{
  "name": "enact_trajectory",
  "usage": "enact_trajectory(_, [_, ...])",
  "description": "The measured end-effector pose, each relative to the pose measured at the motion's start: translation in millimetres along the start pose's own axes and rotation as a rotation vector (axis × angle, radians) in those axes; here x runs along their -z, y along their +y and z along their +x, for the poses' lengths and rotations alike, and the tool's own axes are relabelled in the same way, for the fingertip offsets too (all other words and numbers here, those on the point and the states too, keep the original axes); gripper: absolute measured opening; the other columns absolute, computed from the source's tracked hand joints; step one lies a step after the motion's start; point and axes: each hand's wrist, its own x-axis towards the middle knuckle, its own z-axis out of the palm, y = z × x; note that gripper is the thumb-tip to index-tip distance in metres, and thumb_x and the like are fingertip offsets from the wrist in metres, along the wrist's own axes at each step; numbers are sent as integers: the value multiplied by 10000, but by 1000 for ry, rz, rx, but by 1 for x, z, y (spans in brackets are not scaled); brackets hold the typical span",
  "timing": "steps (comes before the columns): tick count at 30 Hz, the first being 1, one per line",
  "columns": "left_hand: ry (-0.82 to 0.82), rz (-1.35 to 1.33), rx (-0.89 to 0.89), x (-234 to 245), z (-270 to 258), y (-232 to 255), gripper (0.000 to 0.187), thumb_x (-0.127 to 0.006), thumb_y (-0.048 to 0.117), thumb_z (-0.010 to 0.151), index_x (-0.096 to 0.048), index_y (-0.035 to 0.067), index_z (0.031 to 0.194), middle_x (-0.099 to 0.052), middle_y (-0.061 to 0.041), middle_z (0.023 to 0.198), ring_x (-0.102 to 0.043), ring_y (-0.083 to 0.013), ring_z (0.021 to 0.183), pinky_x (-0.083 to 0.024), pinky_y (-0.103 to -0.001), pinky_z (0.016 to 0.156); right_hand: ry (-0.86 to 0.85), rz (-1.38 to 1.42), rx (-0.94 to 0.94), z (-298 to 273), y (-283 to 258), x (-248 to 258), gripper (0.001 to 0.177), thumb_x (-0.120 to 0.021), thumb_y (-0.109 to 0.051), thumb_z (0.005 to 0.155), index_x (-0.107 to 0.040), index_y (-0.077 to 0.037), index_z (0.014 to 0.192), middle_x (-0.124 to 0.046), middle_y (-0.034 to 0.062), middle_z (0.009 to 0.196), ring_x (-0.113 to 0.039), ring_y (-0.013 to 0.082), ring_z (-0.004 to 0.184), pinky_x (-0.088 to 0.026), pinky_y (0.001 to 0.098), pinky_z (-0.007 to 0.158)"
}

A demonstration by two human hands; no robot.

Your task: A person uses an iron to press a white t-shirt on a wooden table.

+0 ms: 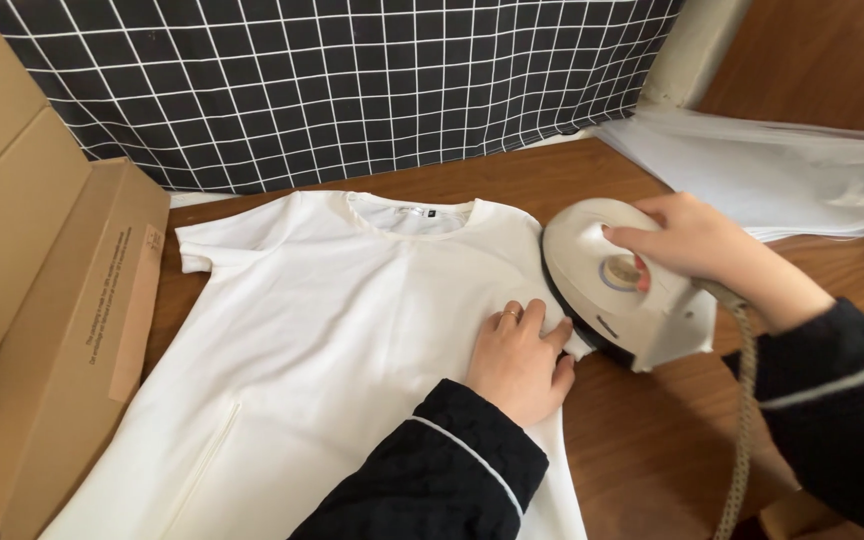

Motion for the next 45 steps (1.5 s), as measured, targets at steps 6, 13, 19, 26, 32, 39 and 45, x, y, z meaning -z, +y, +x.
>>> enact_trajectory(6, [-3, -12, -11, 5, 1, -3, 354, -667, 314, 921, -790, 140, 1204, -589, -111, 1018, -559, -365, 898, -484, -483, 747, 59, 43, 2, 44, -9, -13, 371, -693, -441, 962, -780, -95, 1066, -770, 115, 950, -680, 294, 863, -488, 436, 788])
enact_trajectory(13, [-17, 60, 22, 0, -1, -3, 375, -643, 350, 950, -788, 154, 1235, -611, -107, 1061, -583, -369, 958, -483, -486, 824, 63, 38, 76, 59, 4, -20, 415, -719, -437, 957, -601, -93, 756, -635, 72, 733, -572, 252, 691, -427, 413, 656])
enact_trajectory(19, [-6, -1, 6, 7, 0, 4, 261, -666, 235, 897, -805, 181, 1111, -582, -105, 1002, -575, -358, 903, -476, -491, 717, 34, -79, 58, 13, 12, -5, 412, -681, -459, 984, -818, -70, 986, -779, 128, 869, -680, 290, 814, -484, 427, 768])
enact_trajectory(26, [-37, 16, 25, 2, 0, 5, 271, -657, 239, 899, -808, 203, 1121, -580, -85, 1003, -581, -338, 921, -481, -472, 740, -66, -3, -12, -15, 10, 12, 372, -657, -388, 1038, -835, -123, 1228, -782, 156, 647, -509, 223, 572, -419, 367, 584])
enact_trajectory(32, [-32, 14, 35, 0, -1, 3, 260, -679, 233, 914, -807, 210, 1139, -561, -78, 996, -576, -319, 897, -497, -463, 739, 31, 11, -69, 8, 26, 8, 443, -697, -481, 1008, -842, -90, 1155, -739, 128, 731, -543, 261, 628, -407, 399, 608])
enact_trajectory(39, [-55, 20, 44, -5, 0, 1, 274, -680, 240, 936, -815, 233, 1174, -549, -75, 1013, -577, -323, 909, -497, -467, 740, 94, -5, -103, 34, 43, 12, 460, -720, -489, 960, -758, -33, 1009, -693, 144, 859, -566, 317, 720, -421, 430, 662])
enact_trajectory(45, [-39, 8, 39, -8, -1, 1, 243, -676, 231, 932, -813, 226, 1132, -535, -73, 999, -568, -326, 873, -483, -467, 705, 157, -34, -164, 45, 66, 18, 588, -723, -509, 942, -816, -21, 1257, -755, 243, 1188, -707, 449, 988, -497, 509, 812])
